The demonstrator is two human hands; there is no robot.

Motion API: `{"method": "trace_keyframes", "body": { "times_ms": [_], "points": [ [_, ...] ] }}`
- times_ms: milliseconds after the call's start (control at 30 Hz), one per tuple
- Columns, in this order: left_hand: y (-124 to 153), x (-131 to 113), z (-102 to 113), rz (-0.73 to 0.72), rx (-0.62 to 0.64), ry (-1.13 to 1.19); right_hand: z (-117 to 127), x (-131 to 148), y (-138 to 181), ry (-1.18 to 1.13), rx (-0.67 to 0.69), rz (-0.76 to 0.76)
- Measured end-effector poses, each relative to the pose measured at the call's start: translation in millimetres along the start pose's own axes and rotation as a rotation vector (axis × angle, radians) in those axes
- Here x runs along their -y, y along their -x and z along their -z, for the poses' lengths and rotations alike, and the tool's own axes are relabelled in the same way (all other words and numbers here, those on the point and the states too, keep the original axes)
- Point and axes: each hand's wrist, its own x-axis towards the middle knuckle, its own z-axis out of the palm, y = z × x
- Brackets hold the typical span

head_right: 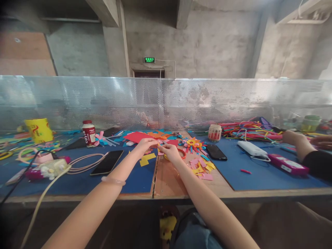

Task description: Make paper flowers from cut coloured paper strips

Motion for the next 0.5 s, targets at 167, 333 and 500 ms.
{"method": "trace_keyframes", "body": {
  "times_ms": [167, 333, 500],
  "points": [
    [-2.3, 0.8, 2.8, 0.070, 0.032, 0.114, 0.4, -1.8, -0.7, 0.002, 0.010, 0.002],
    [-0.6, -1.7, 3.5, 0.084, 0.052, 0.118, 0.8, -2.2, -1.3, -0.030, 0.007, -0.012],
    [-1.7, -1.3, 5.6, 0.047, 0.120, 0.140, 0.6, -2.7, -1.7, -0.104, 0.020, -0.045]
  ]
}}
